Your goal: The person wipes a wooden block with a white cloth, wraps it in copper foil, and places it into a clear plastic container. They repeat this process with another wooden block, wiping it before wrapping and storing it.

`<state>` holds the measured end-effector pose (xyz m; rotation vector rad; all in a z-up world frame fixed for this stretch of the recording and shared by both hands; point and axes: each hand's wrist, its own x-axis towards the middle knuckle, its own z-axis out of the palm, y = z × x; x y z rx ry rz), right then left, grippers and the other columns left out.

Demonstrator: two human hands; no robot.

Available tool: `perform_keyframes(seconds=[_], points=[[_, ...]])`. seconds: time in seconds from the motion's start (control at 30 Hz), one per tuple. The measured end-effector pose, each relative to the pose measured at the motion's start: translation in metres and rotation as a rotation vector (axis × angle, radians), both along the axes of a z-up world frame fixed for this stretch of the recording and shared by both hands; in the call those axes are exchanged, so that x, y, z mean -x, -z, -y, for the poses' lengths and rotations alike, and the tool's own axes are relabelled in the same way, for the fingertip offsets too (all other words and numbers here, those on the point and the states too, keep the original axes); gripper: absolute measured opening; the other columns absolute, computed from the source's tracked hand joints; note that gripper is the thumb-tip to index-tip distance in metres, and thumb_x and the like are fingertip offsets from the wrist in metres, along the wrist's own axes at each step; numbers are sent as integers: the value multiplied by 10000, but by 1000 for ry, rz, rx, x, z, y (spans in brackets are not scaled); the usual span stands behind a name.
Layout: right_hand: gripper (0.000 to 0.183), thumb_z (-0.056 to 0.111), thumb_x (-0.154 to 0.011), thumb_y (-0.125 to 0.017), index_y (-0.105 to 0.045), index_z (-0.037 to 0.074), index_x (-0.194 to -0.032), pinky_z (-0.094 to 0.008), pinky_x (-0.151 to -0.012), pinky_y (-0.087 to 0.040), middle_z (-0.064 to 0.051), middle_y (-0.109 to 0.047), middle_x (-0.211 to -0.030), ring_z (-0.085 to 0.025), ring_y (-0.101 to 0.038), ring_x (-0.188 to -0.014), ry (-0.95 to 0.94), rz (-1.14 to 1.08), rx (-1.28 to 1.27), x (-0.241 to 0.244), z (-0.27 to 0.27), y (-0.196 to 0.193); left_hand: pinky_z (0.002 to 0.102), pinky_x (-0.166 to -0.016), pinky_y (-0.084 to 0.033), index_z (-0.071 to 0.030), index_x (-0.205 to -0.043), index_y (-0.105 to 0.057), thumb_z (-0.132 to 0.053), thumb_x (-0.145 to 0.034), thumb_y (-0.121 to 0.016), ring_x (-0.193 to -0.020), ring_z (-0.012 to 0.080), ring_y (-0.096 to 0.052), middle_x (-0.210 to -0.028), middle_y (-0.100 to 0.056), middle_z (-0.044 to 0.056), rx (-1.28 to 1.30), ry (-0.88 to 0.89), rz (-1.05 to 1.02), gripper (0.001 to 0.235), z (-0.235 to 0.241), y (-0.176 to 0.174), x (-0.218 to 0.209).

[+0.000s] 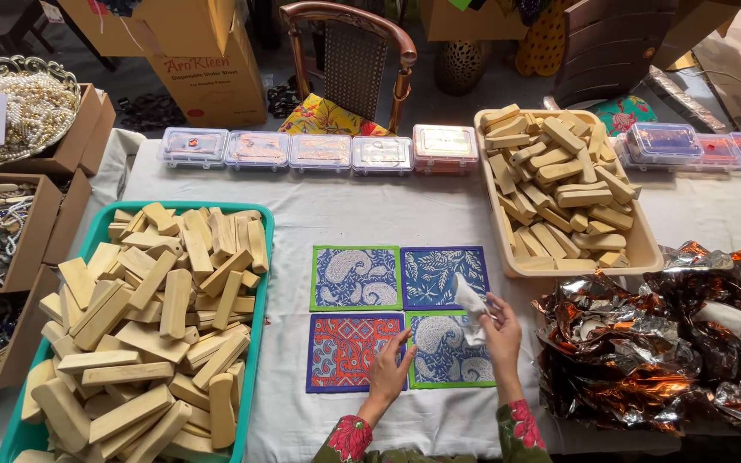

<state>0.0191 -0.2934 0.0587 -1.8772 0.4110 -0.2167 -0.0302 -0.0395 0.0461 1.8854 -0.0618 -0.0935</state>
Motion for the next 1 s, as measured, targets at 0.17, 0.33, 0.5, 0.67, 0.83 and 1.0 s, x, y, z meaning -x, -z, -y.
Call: perform_keyframes(seconds=[0.17, 0.33, 0.5, 0.67, 0.83, 1.0], points=[[604, -8, -883, -650, -514, 90, -1462, -341, -889, -559, -90, -679, -1177, -174, -672, -1030, -51, -51, -1035, 7, -61, 8, 308, -975, -484, -67, -1506, -565, -383, -1029, -693, -1089, 170, -599, -1194, -606, 68, 734, -67, -368, 587, 21, 61, -31], [600, 80, -893, -683, -510, 73, -1467, -383, -898, -551, -124, -639, -1278, -216, -644, -1070, -65, -242, -1185, 10, -63, 56, 262, -928, -528, -75, -1408, -573, -243, -880, -791, -1054, 96, -678, -1182, -729, 34, 751, -134, -385, 596, -5, 42, -60], [476, 86, -903, -702, -608, 49, -1368, -322, -1015, -514, -122, -666, -1287, -197, -634, -1190, 23, 99, -136, -28, -16, -4, 251, -820, -552, 19, -1341, -647, -172, -871, -807, -932, 125, -697, -1091, -754, 117, 615, -98, -401, 532, -32, 88, -65], [357, 111, -936, -681, -652, 93, -1292, -394, -967, -546, -102, -676, -1281, -254, -664, -1140, 111, 66, 333, -115, 91, -76, 255, -830, -582, 52, -1269, -673, -141, -836, -821, -958, 151, -742, -1132, -780, 149, 576, -116, -439, 497, -35, 78, -60], [463, 117, -824, -768, -695, 129, -1280, -410, -963, -523, -133, -717, -1232, -301, -674, -1125, -172, -133, 661, -178, 201, -2, 258, -831, -587, 47, -1264, -665, -108, -827, -813, -965, 157, -749, -1131, -780, 152, 538, -121, -422, 486, -36, 70, -59], [613, 240, -721, -890, -695, 163, -1297, -383, -945, -537, -126, -749, -1194, -277, -715, -1065, -409, -518, 612, -184, 188, -15, 257, -804, -583, 9, -1269, -679, -105, -829, -799, -934, 138, -750, -1092, -794, 125, 426, -120, -442, 470, -36, 49, -59]])
